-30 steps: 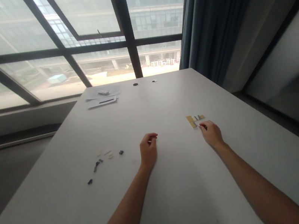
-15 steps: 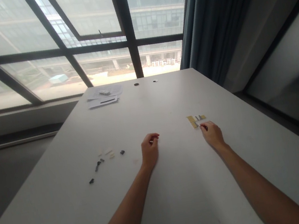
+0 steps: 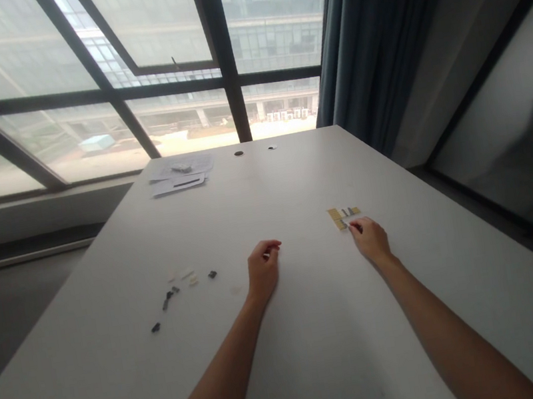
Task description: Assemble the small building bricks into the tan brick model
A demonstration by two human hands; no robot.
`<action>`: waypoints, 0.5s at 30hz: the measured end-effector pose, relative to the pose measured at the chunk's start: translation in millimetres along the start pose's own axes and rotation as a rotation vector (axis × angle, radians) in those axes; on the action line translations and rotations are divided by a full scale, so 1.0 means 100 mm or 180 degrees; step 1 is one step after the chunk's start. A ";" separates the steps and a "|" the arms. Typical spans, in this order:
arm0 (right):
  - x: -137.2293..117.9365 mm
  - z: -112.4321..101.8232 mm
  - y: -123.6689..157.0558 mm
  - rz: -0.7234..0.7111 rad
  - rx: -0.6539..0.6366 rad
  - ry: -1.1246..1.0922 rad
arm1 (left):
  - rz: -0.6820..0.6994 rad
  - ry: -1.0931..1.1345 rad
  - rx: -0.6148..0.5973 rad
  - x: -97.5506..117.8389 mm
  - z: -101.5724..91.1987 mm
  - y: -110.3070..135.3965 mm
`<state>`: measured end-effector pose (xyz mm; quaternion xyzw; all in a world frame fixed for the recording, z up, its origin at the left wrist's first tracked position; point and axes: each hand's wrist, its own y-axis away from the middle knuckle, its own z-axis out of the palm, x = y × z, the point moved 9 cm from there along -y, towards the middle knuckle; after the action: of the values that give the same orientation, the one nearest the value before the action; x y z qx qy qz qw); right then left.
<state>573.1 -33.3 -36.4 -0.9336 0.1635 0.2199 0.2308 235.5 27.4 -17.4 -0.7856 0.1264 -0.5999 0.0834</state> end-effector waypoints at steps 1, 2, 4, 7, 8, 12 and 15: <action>0.00 0.00 0.00 0.0011 -0.0006 -0.0008 | 0.0007 -0.0013 -0.0010 0.00 0.00 0.00; 0.00 0.00 0.00 0.0025 -0.0012 -0.0013 | 0.0014 -0.0026 -0.0019 0.00 0.01 0.00; 0.00 0.00 0.00 0.0051 -0.0022 -0.0015 | 0.0027 -0.0046 -0.0039 -0.01 0.02 -0.01; 0.00 -0.01 0.00 0.0082 -0.0010 -0.0023 | 0.0026 -0.0065 -0.0067 -0.02 0.03 -0.01; 0.01 -0.01 0.00 0.0088 -0.0002 -0.0031 | 0.0025 -0.0067 -0.0072 -0.02 0.03 -0.01; 0.01 0.00 0.00 0.0054 -0.0010 -0.0089 | 0.0010 -0.0073 -0.0081 -0.03 0.03 -0.01; 0.02 0.01 0.00 0.0026 -0.0008 -0.0085 | 0.0007 -0.0072 -0.0093 -0.02 0.03 -0.01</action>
<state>574.3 -33.1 -38.5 -0.9302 0.1639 0.2335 0.2309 238.5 28.4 -19.7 -0.7933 0.1350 -0.5890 0.0739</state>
